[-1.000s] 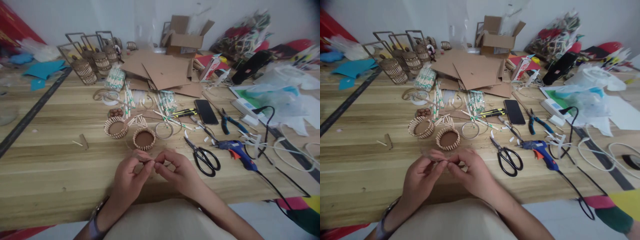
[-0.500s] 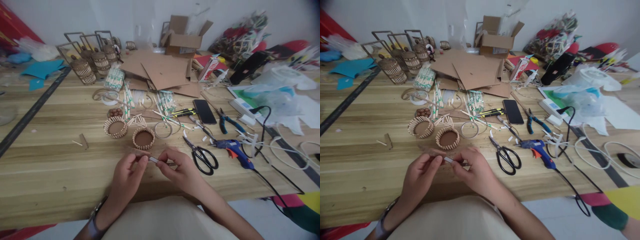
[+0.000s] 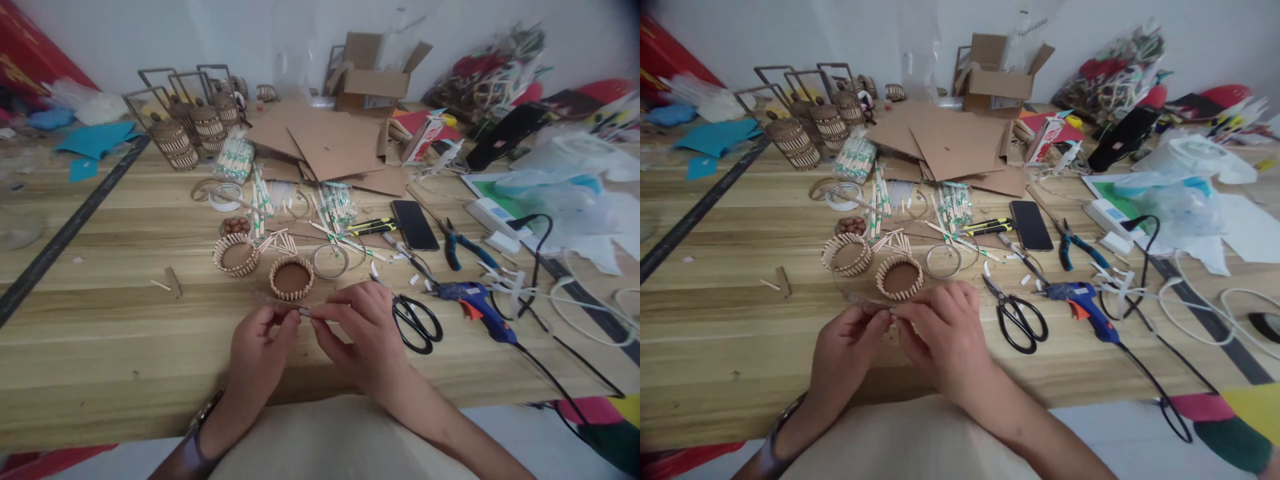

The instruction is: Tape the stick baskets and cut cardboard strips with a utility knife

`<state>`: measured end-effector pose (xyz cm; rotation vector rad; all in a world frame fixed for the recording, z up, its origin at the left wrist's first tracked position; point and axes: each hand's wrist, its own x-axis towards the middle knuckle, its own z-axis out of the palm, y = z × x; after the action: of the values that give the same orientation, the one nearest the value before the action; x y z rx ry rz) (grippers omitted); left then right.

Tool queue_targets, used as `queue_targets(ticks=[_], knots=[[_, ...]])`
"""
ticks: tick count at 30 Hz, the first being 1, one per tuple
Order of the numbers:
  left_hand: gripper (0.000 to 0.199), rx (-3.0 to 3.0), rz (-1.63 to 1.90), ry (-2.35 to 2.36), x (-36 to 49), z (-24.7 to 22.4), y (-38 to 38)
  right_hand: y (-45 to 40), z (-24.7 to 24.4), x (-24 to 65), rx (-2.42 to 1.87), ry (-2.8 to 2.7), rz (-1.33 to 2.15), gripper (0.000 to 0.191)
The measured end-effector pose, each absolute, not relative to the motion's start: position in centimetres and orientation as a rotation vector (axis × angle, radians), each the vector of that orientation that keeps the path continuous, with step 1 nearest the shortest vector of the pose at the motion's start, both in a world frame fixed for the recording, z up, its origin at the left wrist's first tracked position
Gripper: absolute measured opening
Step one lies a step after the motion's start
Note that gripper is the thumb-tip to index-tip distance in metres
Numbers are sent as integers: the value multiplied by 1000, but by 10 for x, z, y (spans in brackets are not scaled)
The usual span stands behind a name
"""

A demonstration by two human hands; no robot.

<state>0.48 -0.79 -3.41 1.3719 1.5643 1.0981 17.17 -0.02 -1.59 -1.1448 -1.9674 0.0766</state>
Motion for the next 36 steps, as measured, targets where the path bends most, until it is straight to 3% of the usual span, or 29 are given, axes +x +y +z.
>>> queue_targets(ticks=[5,21,36], knots=[[23,1479,1078,1535,7,-31,-9,0,-13,166,-1233,-2088,-89,12],[18,2037,1124,1363,5,-31,-11,-4,-7,174,-1249,-2292,-154,15],[19,2113,1168,1354,6,-29,-9,3,-11,177,-1199,-2221,60,15]])
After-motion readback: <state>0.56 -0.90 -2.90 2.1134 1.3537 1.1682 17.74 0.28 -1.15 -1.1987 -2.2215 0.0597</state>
